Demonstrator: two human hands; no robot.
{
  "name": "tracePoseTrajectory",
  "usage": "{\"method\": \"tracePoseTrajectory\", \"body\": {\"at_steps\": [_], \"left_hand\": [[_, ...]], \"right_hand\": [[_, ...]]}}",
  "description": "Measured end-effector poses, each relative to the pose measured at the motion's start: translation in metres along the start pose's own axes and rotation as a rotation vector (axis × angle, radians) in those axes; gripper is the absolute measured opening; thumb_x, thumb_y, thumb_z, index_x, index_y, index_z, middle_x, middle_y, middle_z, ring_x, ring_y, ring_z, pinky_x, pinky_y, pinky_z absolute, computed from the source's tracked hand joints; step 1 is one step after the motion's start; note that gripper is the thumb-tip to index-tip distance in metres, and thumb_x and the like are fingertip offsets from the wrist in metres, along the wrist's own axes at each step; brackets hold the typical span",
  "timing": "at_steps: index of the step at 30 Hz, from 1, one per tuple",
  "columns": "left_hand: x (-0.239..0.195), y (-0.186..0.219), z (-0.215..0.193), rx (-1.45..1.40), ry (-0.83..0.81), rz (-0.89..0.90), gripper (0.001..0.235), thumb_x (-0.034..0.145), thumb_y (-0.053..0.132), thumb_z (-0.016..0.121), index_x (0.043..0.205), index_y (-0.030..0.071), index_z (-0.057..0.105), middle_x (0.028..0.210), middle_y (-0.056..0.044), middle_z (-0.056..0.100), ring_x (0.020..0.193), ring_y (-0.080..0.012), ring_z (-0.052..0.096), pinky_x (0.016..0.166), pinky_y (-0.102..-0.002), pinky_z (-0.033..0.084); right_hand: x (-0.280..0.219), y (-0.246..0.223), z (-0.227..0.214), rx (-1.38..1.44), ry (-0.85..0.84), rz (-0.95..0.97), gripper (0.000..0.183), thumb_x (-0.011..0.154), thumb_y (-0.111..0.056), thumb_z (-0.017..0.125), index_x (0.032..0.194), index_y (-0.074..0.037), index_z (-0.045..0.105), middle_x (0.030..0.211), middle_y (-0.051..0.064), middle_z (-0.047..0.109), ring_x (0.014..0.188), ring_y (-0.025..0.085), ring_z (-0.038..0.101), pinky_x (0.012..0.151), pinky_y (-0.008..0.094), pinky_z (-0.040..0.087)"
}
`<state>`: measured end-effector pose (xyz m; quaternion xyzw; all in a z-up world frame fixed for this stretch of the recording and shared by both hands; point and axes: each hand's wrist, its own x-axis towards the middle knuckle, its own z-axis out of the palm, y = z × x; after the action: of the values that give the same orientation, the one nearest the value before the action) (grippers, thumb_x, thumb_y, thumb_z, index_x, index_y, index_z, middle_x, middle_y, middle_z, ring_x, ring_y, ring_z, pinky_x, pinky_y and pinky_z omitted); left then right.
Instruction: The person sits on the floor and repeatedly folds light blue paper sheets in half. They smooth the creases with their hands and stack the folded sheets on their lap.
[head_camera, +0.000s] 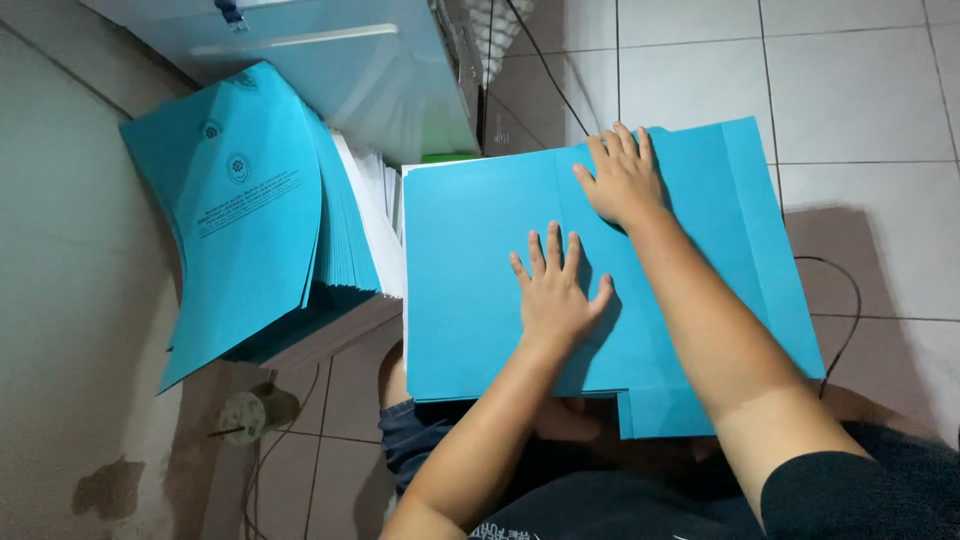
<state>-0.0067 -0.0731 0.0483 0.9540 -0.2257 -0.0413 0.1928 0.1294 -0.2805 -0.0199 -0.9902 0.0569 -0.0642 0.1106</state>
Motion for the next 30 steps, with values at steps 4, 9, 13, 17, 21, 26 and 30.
{"method": "tracePoseTrajectory", "body": {"at_steps": [4,9,13,17,21,26,30], "left_hand": [[0.001,-0.003,0.004,0.007,0.006,-0.016,0.081,0.093,0.059,0.043,0.157,0.009,0.042,0.168,-0.023,0.027,0.157,-0.0469,0.020,0.121,-0.073,0.010],[0.001,-0.025,0.028,-0.080,0.085,0.022,0.059,0.101,0.045,0.046,0.149,0.011,0.051,0.164,-0.019,0.037,0.155,-0.0436,0.028,0.120,-0.073,0.016],[-0.011,-0.105,0.038,-0.550,0.393,0.112,0.041,0.105,0.019,0.057,0.145,0.010,0.053,0.157,-0.020,0.049,0.149,-0.0361,0.045,0.123,-0.046,0.037],[-0.094,-0.168,-0.028,-0.032,0.616,-0.213,0.043,0.099,0.018,0.062,0.140,0.010,0.057,0.136,-0.013,0.065,0.126,-0.0347,0.060,0.106,-0.048,0.045],[-0.128,-0.186,-0.055,-0.629,0.205,-0.798,0.064,0.090,0.045,0.069,0.139,0.008,0.053,0.131,-0.012,0.066,0.114,-0.0278,0.064,0.092,-0.042,0.052],[-0.142,-0.197,-0.071,-0.904,0.064,-0.704,0.044,0.090,0.044,0.068,0.116,0.009,0.074,0.108,-0.003,0.078,0.095,-0.0159,0.072,0.083,-0.031,0.054],[-0.139,-0.203,-0.079,-0.827,-0.035,-0.690,0.036,0.094,0.040,0.066,0.111,0.010,0.075,0.104,-0.001,0.078,0.093,-0.0149,0.070,0.082,-0.031,0.053]], "right_hand": [[-0.010,-0.014,-0.036,0.099,-0.106,-0.056,0.067,0.110,-0.056,0.041,0.157,-0.010,0.046,0.168,0.023,0.033,0.161,0.036,0.008,0.129,0.054,-0.001],[-0.056,0.006,-0.047,0.073,-0.191,0.017,0.071,0.108,-0.054,0.037,0.168,-0.016,0.030,0.175,0.022,0.014,0.161,0.039,0.003,0.129,0.058,-0.001],[-0.129,0.035,-0.096,0.059,-0.246,0.281,0.069,0.105,-0.054,0.031,0.167,-0.027,0.018,0.174,0.014,0.002,0.160,0.035,-0.001,0.127,0.051,0.001],[-0.191,0.045,-0.146,0.178,-0.299,0.486,0.071,0.102,-0.053,0.041,0.166,-0.029,0.025,0.174,0.011,-0.001,0.157,0.041,-0.001,0.124,0.064,0.009],[-0.212,0.068,-0.128,0.631,-0.136,0.526,0.072,0.100,-0.031,0.061,0.165,-0.022,0.030,0.168,0.017,0.029,0.152,0.041,0.026,0.119,0.054,0.026],[-0.218,0.050,-0.138,0.729,-0.147,0.512,0.078,0.098,-0.027,0.065,0.166,-0.021,0.027,0.166,0.015,0.034,0.145,0.033,0.039,0.115,0.049,0.035],[-0.220,0.035,-0.148,0.732,-0.162,0.606,0.078,0.098,-0.025,0.067,0.165,-0.023,0.028,0.167,0.014,0.031,0.148,0.032,0.035,0.118,0.050,0.033]]}}
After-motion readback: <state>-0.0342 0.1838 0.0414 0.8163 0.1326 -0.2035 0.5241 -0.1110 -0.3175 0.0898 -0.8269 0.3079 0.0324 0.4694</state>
